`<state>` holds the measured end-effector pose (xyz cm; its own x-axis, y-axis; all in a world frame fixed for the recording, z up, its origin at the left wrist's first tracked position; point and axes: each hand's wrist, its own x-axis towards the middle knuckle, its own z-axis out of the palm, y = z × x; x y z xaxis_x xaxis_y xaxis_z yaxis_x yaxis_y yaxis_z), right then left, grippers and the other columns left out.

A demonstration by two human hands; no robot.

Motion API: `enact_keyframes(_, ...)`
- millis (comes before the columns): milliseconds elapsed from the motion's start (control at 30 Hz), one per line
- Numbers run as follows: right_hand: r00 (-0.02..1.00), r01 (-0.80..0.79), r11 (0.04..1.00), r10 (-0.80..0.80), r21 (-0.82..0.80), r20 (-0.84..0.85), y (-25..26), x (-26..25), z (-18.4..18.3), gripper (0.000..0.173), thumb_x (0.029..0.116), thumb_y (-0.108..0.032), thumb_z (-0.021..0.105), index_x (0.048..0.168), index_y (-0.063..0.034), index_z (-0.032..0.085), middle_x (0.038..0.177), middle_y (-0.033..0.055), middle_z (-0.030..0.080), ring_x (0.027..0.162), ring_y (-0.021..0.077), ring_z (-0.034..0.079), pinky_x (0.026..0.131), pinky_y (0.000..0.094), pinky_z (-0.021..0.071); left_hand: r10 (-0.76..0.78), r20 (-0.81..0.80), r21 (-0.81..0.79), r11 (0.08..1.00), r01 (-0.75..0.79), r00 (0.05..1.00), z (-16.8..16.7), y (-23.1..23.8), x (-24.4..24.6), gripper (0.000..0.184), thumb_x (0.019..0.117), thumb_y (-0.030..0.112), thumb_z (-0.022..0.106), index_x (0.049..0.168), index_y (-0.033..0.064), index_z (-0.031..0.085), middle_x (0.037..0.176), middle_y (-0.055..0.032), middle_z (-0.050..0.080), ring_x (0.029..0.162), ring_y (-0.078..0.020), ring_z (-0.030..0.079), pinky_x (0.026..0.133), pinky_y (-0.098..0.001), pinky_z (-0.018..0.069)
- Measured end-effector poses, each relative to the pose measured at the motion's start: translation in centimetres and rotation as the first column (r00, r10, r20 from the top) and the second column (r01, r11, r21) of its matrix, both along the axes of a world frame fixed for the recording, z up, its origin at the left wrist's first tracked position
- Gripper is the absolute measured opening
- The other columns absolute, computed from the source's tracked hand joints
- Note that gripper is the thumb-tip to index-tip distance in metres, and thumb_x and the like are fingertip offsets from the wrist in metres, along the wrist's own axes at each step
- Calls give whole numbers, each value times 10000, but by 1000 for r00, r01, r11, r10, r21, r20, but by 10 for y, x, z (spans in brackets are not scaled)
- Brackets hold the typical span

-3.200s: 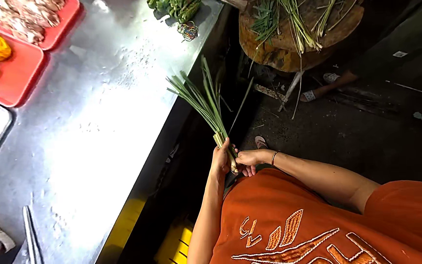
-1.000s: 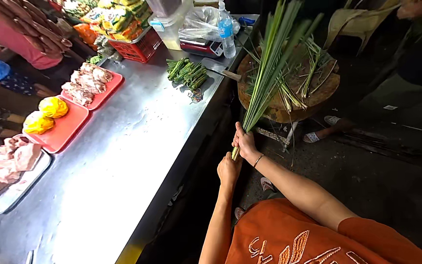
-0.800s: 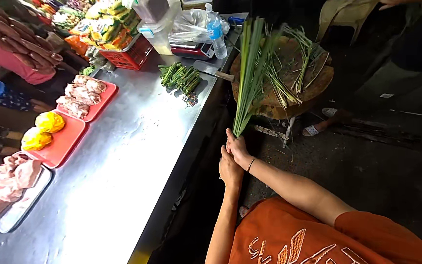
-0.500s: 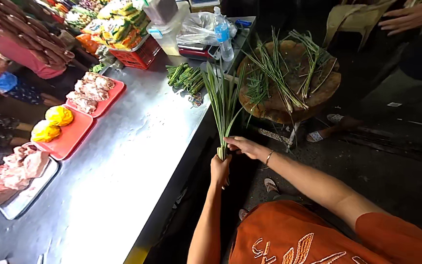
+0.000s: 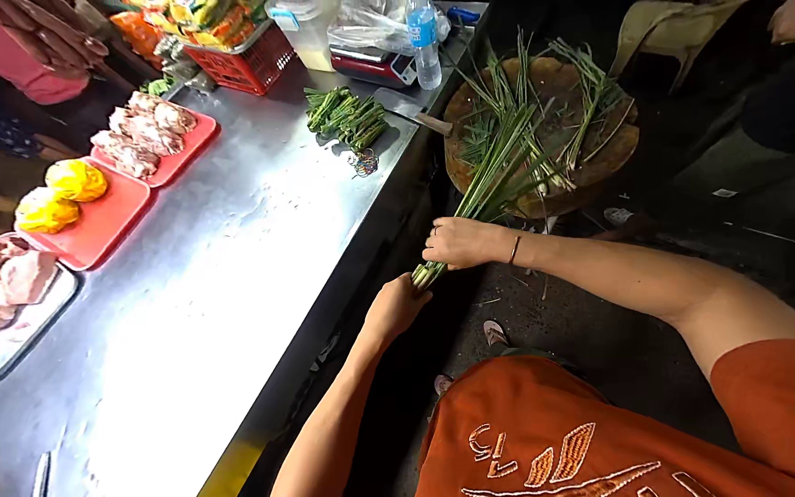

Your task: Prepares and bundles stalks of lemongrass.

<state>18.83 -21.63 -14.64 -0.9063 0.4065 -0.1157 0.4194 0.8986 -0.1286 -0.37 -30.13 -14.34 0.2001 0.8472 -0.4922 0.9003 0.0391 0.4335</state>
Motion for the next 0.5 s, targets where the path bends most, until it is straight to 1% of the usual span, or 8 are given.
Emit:
enact_keyframes(33, 999, 5, 999, -3, -41, 54, -1, -1, 8, 192, 946, -141, 721, 1076, -9, 670, 961, 183, 703, 970, 386, 684, 901, 567, 503, -13, -22, 10, 1000, 13, 1000, 3, -2, -1, 340, 1011, 323, 652, 1161, 18, 639, 977, -166, 686, 935, -321, 682, 861, -537, 543)
enact_keyframes(67, 996, 14, 997, -8, -74, 87, -3, -2, 14, 158, 983, -139, 673, 1071, -7, 663, 921, 187, 697, 921, 393, 690, 820, 564, 523, -21, -45, 13, 1000, 21, 999, 6, -4, -2, 336, 1016, 323, 644, 1167, 23, 636, 986, -168, 688, 947, -326, 685, 867, -542, 542)
enact_keyframes(100, 994, 26, 995, -14, -101, 112, -6, -3, 21, 146, 999, -135, 650, 1072, -9, 661, 899, 188, 694, 898, 397, 693, 785, 567, 526, -25, -73, 15, 1000, 26, 997, 9, -6, -3, 331, 1021, 325, 634, 1169, 29, 634, 988, -166, 693, 953, -329, 691, 868, -543, 546)
enact_keyframes(200, 991, 31, 986, -8, -164, 135, -13, -5, 35, 198, 975, -197, 698, 1093, -39, 687, 888, 146, 708, 903, 353, 697, 804, 548, 526, -24, -142, 38, 999, 29, 990, 18, -15, -2, 329, 1032, 336, 612, 1166, 36, 628, 994, -176, 699, 967, -350, 697, 862, -555, 546)
enact_keyframes(267, 998, 0, 992, 8, -129, 58, -13, -4, 31, 348, 913, -395, 763, 1048, -83, 689, 801, 76, 698, 826, 276, 705, 752, 507, 549, -29, -187, 63, 997, 41, 982, 24, -20, -2, 350, 1039, 354, 597, 1181, 35, 624, 1015, -190, 697, 1012, -376, 688, 874, -573, 535)
enact_keyframes(333, 1000, -2, 987, 4, -164, 16, -12, -3, 30, 503, 894, -550, 731, 1113, -101, 672, 798, 60, 695, 810, 257, 700, 760, 505, 549, -39, -210, 88, 994, 58, 977, 27, -21, -6, 374, 1037, 369, 599, 1190, 29, 622, 1023, -197, 702, 1031, -385, 687, 887, -576, 529)
enact_keyframes(400, 999, -43, 979, 43, -200, -3, -9, -1, 32, 453, 991, -501, 625, 1190, -95, 662, 873, 74, 710, 872, 258, 705, 812, 498, 549, -49, -214, 102, 992, 72, 976, 32, -22, -10, 383, 1033, 363, 607, 1202, 19, 616, 1028, -204, 701, 1032, -390, 686, 892, -576, 524)
enact_keyframes(500, 995, -99, 983, 97, -158, -19, -6, -2, 44, 350, 1075, -359, 526, 1143, -43, 661, 928, 131, 698, 904, 315, 703, 793, 518, 546, -39, -209, 109, 992, 63, 977, 46, -21, -12, 394, 1029, 374, 611, 1218, 28, 602, 1028, -199, 692, 1025, -383, 683, 885, -569, 529)
